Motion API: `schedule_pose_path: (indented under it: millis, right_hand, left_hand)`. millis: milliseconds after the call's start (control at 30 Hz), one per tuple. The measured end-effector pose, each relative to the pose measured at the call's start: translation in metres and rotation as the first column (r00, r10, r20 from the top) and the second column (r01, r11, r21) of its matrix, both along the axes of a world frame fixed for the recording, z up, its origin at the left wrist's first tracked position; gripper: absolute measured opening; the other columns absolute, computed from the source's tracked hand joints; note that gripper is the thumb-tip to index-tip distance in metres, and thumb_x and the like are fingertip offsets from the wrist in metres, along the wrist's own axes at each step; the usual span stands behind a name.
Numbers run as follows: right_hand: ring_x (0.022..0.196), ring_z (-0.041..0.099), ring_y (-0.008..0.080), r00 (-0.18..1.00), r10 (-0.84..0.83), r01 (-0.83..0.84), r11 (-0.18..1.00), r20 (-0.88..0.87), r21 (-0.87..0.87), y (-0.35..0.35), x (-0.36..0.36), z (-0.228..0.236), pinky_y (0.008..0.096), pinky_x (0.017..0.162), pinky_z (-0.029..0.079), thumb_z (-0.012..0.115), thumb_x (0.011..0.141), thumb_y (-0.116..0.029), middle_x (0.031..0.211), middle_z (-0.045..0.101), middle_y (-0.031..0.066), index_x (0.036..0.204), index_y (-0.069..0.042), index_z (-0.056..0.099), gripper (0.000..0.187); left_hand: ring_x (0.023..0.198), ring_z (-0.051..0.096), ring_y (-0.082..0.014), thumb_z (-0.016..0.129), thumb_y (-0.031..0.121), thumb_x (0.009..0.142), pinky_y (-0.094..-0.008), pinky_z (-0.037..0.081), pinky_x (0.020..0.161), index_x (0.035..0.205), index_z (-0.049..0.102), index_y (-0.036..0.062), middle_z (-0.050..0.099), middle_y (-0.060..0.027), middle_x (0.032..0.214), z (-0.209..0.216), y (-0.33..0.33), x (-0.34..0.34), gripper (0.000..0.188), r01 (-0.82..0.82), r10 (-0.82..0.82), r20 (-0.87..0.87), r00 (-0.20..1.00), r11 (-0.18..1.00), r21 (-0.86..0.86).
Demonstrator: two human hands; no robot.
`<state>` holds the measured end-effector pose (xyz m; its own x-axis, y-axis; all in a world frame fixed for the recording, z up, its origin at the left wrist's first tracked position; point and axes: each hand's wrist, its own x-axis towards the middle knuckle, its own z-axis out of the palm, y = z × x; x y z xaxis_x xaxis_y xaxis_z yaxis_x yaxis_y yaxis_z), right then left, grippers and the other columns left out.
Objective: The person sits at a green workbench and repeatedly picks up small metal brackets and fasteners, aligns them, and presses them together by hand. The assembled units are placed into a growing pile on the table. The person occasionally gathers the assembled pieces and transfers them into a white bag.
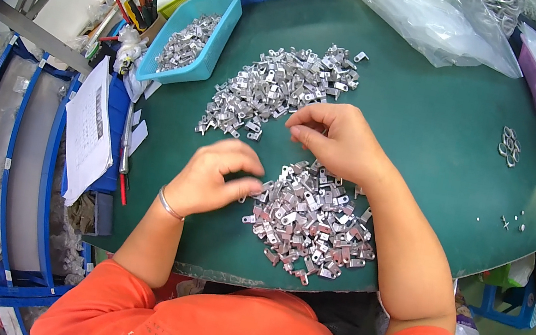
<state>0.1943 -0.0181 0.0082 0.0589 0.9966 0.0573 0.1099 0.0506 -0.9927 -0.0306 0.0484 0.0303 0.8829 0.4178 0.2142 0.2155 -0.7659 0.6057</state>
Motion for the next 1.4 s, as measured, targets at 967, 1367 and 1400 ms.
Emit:
schedule_pose_path:
  millis: [967, 1367, 1400]
  right_hand:
    - [0.079, 0.065, 0.0223, 0.919, 0.211, -0.304, 0.917, 0.332, 0.259, -0.002, -0.012, 0.0, 0.0335, 0.07, 0.051, 0.069, 0.081, -0.014, 0.083, 0.068, 0.0102, 0.088, -0.003, 0.07, 0.014]
    - [0.068, 0.064, 0.0221, 0.943, 0.027, -0.093, 0.978, 0.332, 0.185, 0.0, -0.011, -0.001, 0.0319, 0.064, 0.05, 0.067, 0.08, -0.009, 0.077, 0.067, 0.0133, 0.087, -0.001, 0.068, 0.011]
    - [0.068, 0.064, 0.0224, 0.943, 0.016, -0.079, 0.981, 0.332, 0.179, 0.0, -0.012, -0.001, 0.0321, 0.064, 0.05, 0.067, 0.08, -0.009, 0.077, 0.067, 0.0134, 0.087, -0.001, 0.068, 0.011]
  left_hand:
    - [0.087, 0.058, -0.0288, 0.076, 0.006, 0.067, -0.036, 0.049, 0.075, 0.088, 0.066, 0.0031, 0.059, -0.0093, 0.091, -0.028, 0.033, 0.01, 0.024, -0.377, 0.343, 0.158, 0.926, 0.842, 0.387]
    - [0.062, 0.057, -0.0116, 0.076, 0.007, 0.073, -0.0251, 0.046, 0.056, 0.088, 0.065, 0.0026, 0.059, -0.0044, 0.081, -0.006, 0.017, 0.009, 0.019, -0.117, 0.117, -0.011, 0.993, 0.99, -0.077]
    - [0.063, 0.058, -0.0136, 0.075, 0.007, 0.074, -0.0264, 0.046, 0.057, 0.091, 0.065, 0.0022, 0.06, -0.0055, 0.082, -0.011, 0.021, 0.014, 0.02, -0.168, 0.16, 0.092, 0.983, 0.982, 0.081]
